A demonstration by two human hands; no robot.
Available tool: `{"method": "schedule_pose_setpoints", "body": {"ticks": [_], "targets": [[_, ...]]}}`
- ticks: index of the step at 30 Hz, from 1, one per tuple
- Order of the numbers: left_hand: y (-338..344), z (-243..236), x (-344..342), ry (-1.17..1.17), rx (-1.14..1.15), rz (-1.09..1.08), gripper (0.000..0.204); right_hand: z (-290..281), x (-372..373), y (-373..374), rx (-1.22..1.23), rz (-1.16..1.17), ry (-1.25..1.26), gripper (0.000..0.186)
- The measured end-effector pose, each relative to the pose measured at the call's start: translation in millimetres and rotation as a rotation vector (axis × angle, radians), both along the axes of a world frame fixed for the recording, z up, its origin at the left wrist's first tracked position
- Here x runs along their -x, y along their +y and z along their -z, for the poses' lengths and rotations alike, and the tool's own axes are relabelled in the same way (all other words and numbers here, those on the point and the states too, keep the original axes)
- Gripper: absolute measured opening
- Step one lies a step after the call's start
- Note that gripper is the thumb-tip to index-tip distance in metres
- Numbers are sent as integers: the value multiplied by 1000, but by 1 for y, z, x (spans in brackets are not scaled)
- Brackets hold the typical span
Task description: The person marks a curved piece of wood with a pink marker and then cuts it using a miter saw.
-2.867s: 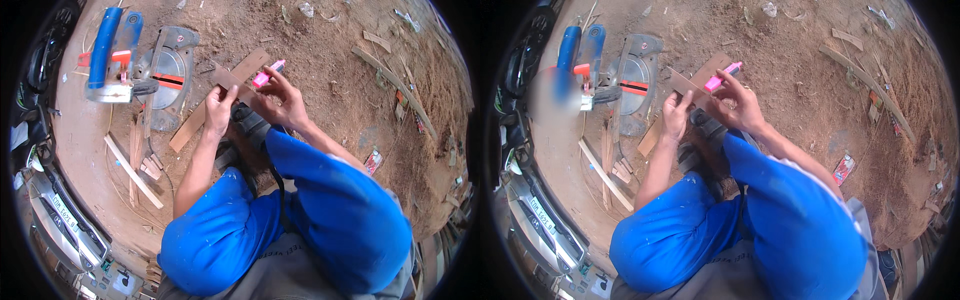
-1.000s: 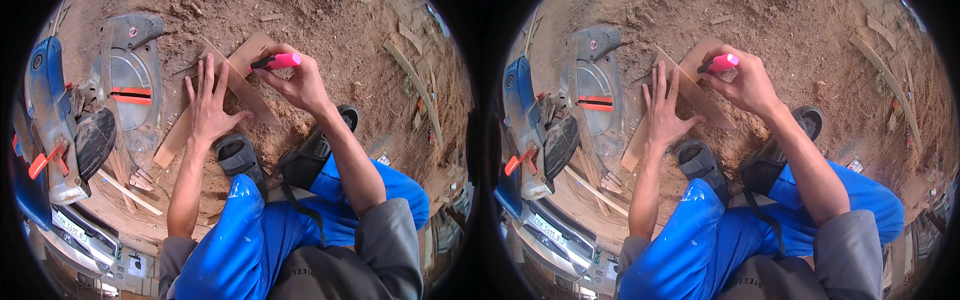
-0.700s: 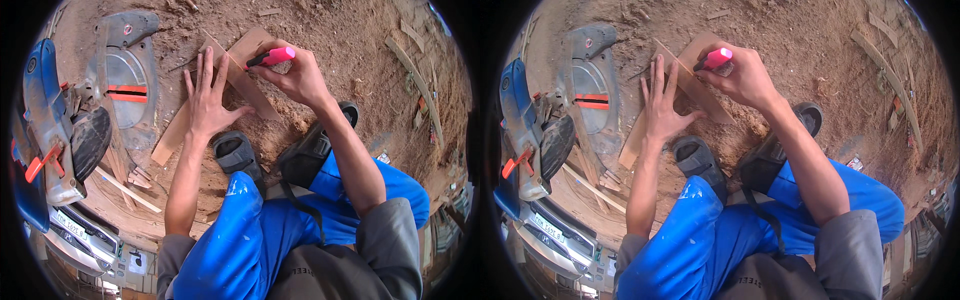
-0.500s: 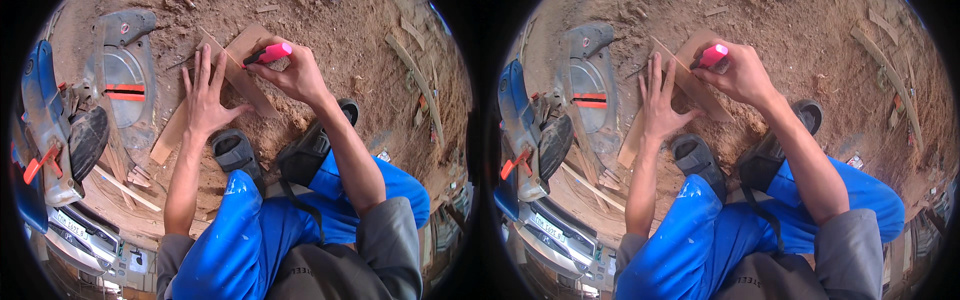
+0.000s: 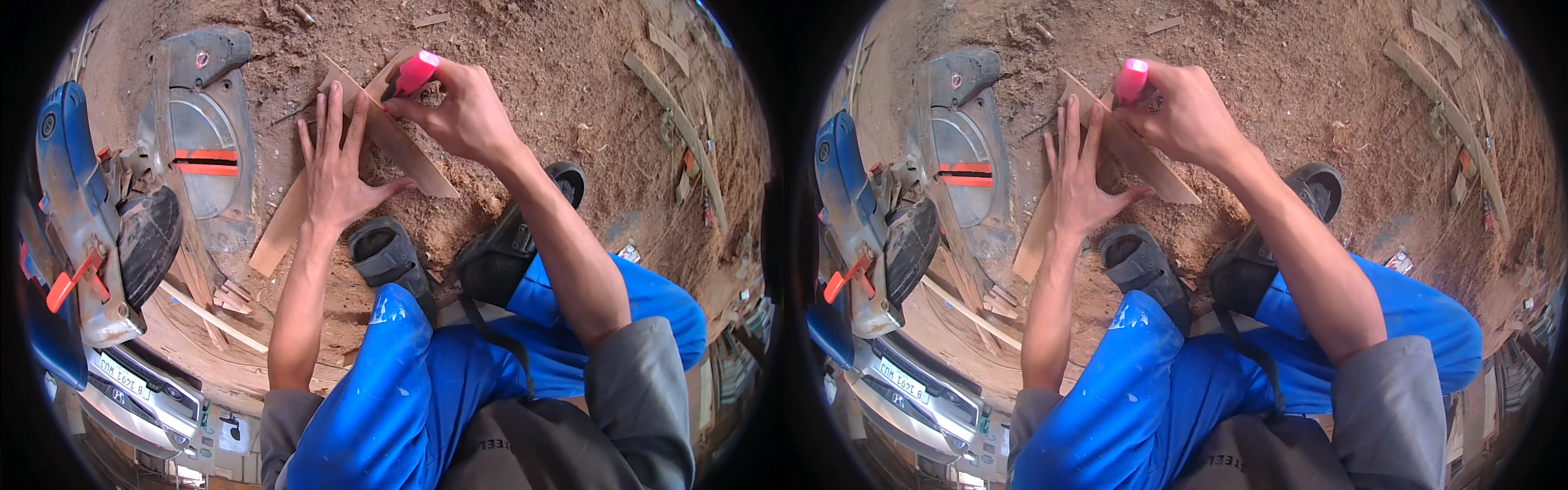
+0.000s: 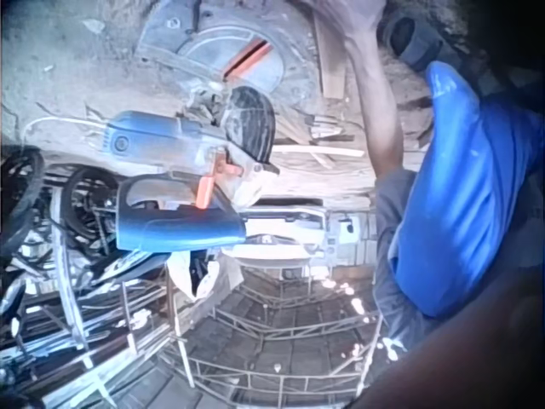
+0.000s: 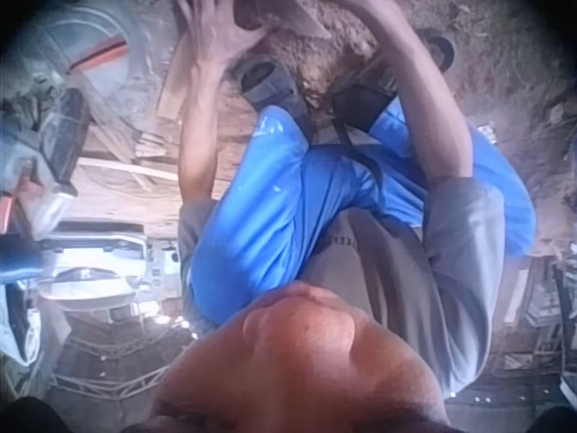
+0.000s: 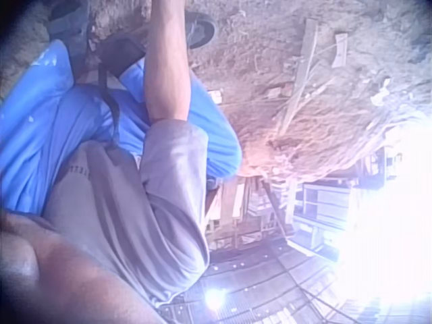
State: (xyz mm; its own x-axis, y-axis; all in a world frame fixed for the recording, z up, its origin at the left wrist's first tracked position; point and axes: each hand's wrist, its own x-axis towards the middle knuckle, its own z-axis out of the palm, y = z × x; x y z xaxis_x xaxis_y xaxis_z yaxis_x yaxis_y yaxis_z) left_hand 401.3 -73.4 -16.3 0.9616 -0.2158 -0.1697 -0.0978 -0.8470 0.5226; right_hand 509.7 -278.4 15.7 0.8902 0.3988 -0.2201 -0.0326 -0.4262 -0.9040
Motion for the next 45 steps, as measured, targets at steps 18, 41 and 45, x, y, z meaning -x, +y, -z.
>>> {"method": "schedule_pose_setpoints", "body": {"ticks": [18,41,45], "targets": [[0,6,-1,-22,30,-1,139,14,25,-13,47,18,57,24],[0,1,-2,-19,22,-13,138,13,-19,30,11,83,-35,21],[3,8,4,-39,14,-22,137,-4,-19,24,-152,163,93,22]]}}
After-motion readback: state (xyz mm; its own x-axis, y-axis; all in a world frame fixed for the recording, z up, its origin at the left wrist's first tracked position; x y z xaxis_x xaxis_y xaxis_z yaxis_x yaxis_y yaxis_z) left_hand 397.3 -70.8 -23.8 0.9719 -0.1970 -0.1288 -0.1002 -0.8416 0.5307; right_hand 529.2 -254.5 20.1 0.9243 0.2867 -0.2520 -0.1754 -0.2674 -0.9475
